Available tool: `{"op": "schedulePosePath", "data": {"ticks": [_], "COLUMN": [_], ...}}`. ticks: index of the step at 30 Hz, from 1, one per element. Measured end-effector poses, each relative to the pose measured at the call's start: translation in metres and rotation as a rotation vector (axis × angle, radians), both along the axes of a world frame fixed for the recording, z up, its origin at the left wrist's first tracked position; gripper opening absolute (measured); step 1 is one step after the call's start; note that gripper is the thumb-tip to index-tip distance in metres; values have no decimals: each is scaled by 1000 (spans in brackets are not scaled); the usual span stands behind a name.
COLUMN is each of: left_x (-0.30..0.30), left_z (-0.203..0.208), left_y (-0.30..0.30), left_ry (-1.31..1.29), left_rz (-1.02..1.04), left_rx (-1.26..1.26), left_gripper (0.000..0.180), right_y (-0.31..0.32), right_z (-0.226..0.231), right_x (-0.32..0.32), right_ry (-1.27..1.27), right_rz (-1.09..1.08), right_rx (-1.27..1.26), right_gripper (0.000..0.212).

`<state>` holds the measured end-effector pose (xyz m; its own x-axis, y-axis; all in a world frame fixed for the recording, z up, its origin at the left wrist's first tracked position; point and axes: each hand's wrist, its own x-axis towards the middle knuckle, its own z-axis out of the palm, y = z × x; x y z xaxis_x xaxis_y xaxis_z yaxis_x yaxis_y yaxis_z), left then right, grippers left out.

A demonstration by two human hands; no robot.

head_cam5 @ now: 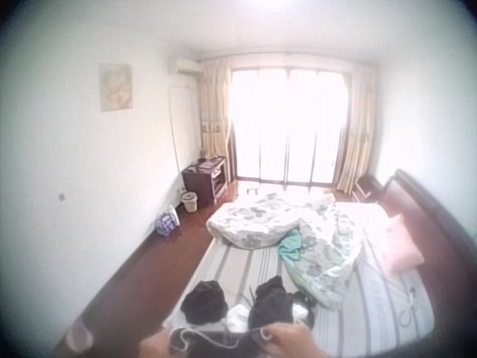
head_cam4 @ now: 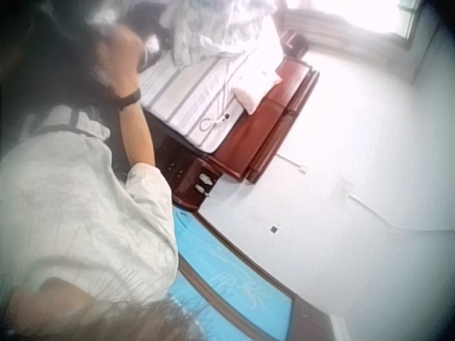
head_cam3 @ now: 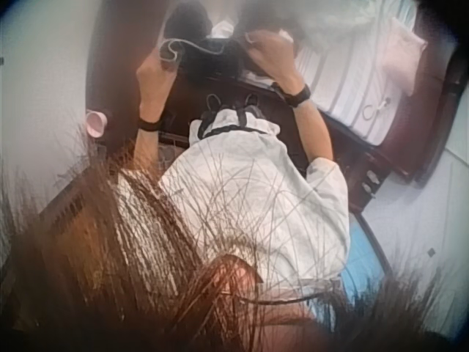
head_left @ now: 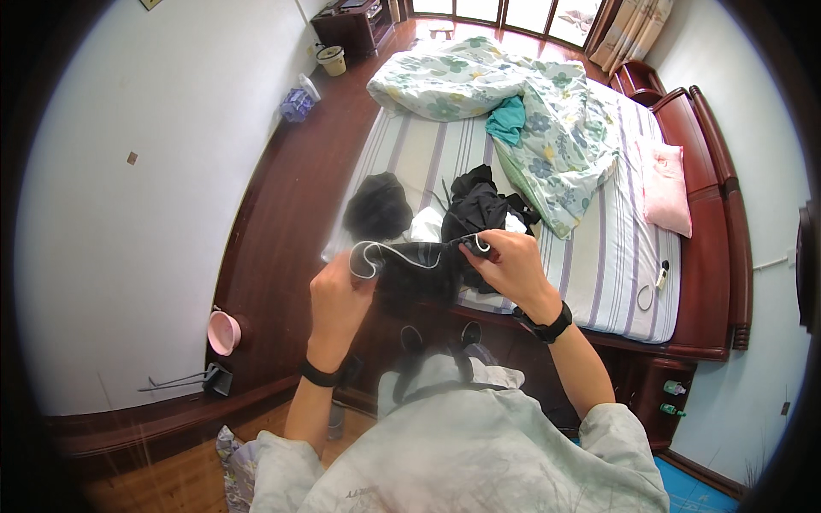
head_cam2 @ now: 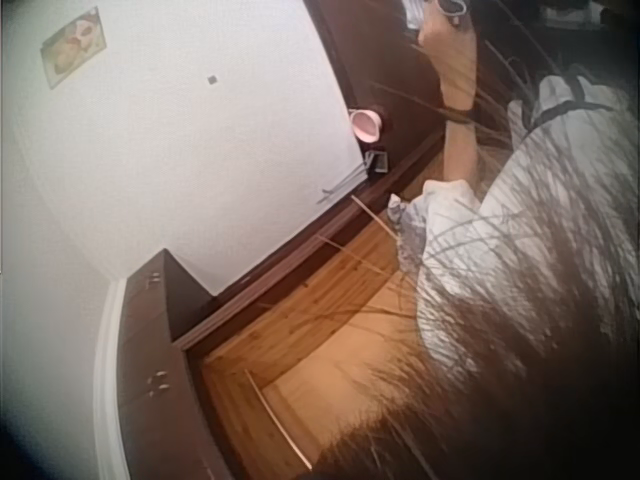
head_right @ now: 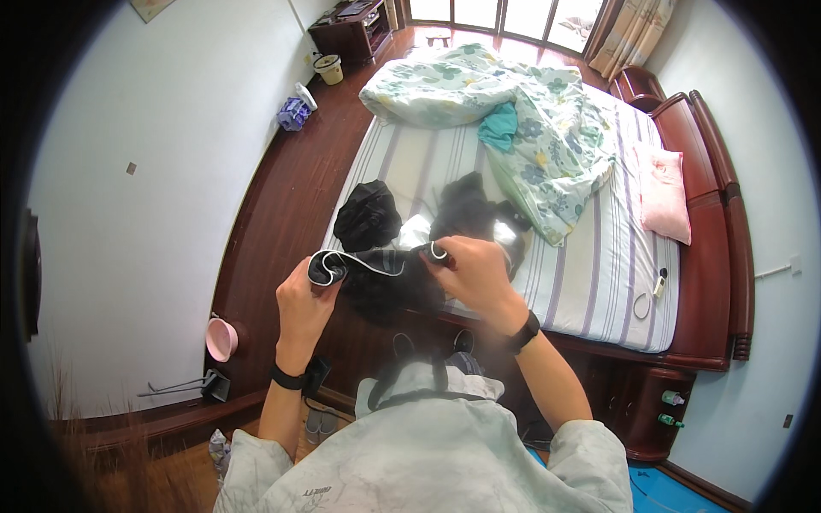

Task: Fold black and white clothing items and place them into a wardrobe shelf.

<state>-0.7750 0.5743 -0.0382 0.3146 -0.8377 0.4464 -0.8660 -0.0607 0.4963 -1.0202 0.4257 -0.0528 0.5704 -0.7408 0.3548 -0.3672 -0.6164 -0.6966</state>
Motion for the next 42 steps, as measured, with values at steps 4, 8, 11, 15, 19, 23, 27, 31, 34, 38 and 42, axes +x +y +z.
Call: {"op": "schedulePosePath", "data": {"ticks": [4,8,11,15,19,23,27,31,34,38,42], "left_x": [-14,-36,-42,-42,-43,-47,-44,-42,-26,-26,-16], "left_z": [-4,5,16,28,24,30,31,32,31,51,54], "left_y": [-8,-16,-13,-5,-4,-8,-12,-15,-9,-6,9], "left_ry": [240,493,557,653,799,779,654,775,662,593,773], "left_rz": [6,-145,-199,-302,-320,-358,-310,-303,-287,-230,-253], "left_rx": [16,-11,-2,61,38,-10,-68,-157,-182,-206,-292], "left_gripper": [22,27,34,40,50,59,59,59,56,51,63], "right_y": [6,21,24,24,25,25,25,23,14,1,17], "right_z": [8,28,44,58,63,72,87,89,72,19,-39], "right_x": [17,37,38,28,27,24,20,17,9,4,8], "right_ry": [-62,-159,-207,-168,-184,-122,-22,-257,-346,-396,-230], "right_rz": [46,120,249,316,372,449,480,582,680,561,610], "right_rx": [-112,-5,118,296,334,387,373,283,427,251,603], "right_gripper": [18,25,24,25,30,33,40,66,92,122,125]}}
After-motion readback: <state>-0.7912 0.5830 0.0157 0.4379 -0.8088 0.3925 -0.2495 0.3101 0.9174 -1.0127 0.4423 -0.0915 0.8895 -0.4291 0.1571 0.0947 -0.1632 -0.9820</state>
